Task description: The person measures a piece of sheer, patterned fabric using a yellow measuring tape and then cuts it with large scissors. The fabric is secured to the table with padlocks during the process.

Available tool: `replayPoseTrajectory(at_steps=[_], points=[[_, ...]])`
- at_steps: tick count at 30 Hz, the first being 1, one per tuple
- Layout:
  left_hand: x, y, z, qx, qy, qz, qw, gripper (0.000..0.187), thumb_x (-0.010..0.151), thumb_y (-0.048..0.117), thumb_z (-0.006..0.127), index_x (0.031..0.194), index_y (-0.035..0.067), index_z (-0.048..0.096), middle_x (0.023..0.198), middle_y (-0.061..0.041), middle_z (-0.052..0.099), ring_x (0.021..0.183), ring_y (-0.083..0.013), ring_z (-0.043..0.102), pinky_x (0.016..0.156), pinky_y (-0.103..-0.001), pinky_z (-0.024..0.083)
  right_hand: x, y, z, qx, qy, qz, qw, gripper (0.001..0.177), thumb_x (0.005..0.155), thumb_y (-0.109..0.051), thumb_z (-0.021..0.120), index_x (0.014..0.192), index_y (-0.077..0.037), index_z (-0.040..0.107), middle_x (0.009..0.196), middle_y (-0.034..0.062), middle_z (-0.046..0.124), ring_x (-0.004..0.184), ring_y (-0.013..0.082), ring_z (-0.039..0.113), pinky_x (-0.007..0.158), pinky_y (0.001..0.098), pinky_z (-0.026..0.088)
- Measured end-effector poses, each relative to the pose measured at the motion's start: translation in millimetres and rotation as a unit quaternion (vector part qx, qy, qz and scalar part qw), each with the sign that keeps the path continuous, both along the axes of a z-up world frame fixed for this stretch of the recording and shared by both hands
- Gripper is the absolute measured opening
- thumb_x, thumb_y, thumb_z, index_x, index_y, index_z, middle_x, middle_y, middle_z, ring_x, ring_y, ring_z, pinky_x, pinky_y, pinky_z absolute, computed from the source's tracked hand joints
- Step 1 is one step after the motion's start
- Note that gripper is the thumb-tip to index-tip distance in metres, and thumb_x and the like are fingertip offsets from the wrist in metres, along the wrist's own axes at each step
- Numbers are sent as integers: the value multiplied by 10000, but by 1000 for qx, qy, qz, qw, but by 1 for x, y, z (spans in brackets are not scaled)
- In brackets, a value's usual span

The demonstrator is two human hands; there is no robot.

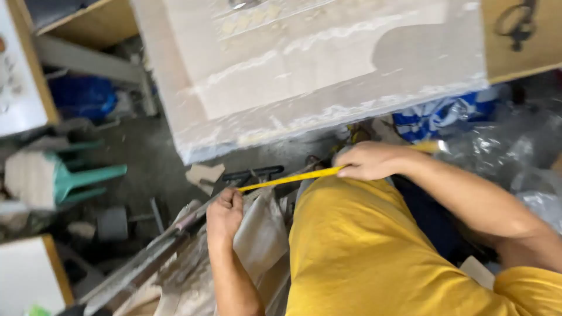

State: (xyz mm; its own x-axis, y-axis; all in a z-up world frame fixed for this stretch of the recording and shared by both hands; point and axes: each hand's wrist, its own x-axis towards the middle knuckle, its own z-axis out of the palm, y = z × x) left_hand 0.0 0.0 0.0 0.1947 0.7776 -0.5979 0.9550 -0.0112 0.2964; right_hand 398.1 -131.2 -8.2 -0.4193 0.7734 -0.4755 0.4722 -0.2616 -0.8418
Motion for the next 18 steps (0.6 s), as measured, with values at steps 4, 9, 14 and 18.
replayPoseTrajectory(at_steps=[4, 9, 14, 18], points=[[-45, -13, -39, -4, 140, 46, 989, 347, 973, 486, 472, 1126, 318, 733, 1035, -131, 788, 1088, -368, 718, 988, -512, 560, -6, 22, 34, -78, -102, 28, 991, 324, 988, -326, 560, 1232, -267, 764, 1182, 65, 813, 1106, 335, 743, 964, 491, 586], [58, -43, 26, 62, -288, -39, 955, 505, 988, 192, 605, 1448, -10, 555, 1380, -376, 571, 1346, -543, 477, 1145, -607, 356, -74, 65, 45, 57, -179, 187, 964, 288, 1026, -346, 511, 1175, -299, 752, 1041, 29, 805, 998, 303, 760, 895, 473, 595], [84, -53, -18, -36, -311, -64, 947, 293, 977, 386, 648, 1198, 203, 709, 1104, -165, 704, 1151, -385, 641, 1000, -504, 507, -83, 97, 68, 55, -187, 203, 960, 301, 1031, -263, 496, 1121, -273, 783, 973, 39, 803, 931, 260, 771, 890, 424, 591], [75, -41, -36, -70, -329, 30, 941, 154, 984, 310, 668, 985, 205, 780, 692, -56, 722, 785, -245, 713, 773, -408, 572, -40, 129, 70, 7, -211, 206, 955, 306, 1011, -262, 552, 1218, -205, 770, 1130, 149, 788, 1062, 389, 732, 982, 547, 557]])
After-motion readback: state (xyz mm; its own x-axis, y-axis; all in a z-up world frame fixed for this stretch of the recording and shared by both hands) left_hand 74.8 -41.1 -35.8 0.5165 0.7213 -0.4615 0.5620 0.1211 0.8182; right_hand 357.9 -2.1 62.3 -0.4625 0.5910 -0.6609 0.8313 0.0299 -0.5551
